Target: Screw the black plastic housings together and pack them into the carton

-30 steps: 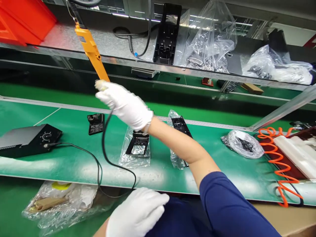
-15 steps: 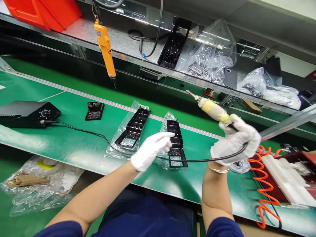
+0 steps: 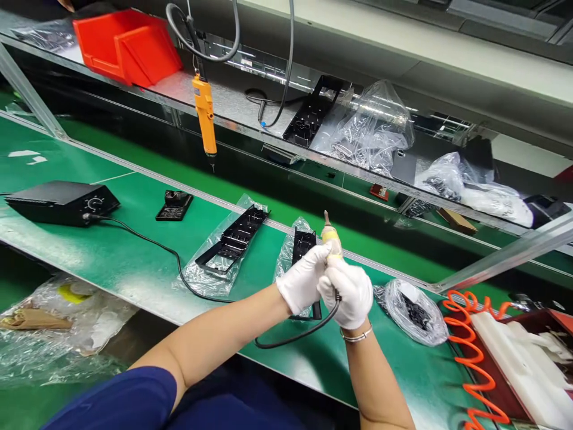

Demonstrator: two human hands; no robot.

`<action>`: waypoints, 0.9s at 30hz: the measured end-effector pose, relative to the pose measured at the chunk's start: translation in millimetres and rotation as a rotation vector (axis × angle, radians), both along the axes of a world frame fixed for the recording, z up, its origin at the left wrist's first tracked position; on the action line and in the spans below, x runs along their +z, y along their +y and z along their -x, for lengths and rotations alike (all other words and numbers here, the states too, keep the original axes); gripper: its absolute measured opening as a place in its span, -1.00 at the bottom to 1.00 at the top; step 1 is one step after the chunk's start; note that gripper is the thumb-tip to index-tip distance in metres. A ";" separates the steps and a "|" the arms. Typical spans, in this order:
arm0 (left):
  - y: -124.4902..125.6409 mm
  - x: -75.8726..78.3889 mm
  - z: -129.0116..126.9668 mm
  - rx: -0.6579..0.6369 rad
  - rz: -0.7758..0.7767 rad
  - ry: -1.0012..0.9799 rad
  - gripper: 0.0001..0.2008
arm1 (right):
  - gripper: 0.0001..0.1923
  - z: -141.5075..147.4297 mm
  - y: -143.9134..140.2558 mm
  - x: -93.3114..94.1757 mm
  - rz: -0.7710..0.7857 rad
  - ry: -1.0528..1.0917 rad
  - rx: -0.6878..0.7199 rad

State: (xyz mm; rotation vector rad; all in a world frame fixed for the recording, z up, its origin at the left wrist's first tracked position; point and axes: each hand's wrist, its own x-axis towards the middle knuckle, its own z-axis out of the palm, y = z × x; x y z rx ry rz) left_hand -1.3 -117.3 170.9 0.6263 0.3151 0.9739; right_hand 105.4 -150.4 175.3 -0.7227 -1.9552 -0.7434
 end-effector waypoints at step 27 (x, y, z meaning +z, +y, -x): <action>145.5 -150.2 25.2 0.290 -0.300 1.312 -0.82 | -0.77 -48.8 78.3 -9.1 -0.091 0.417 -0.049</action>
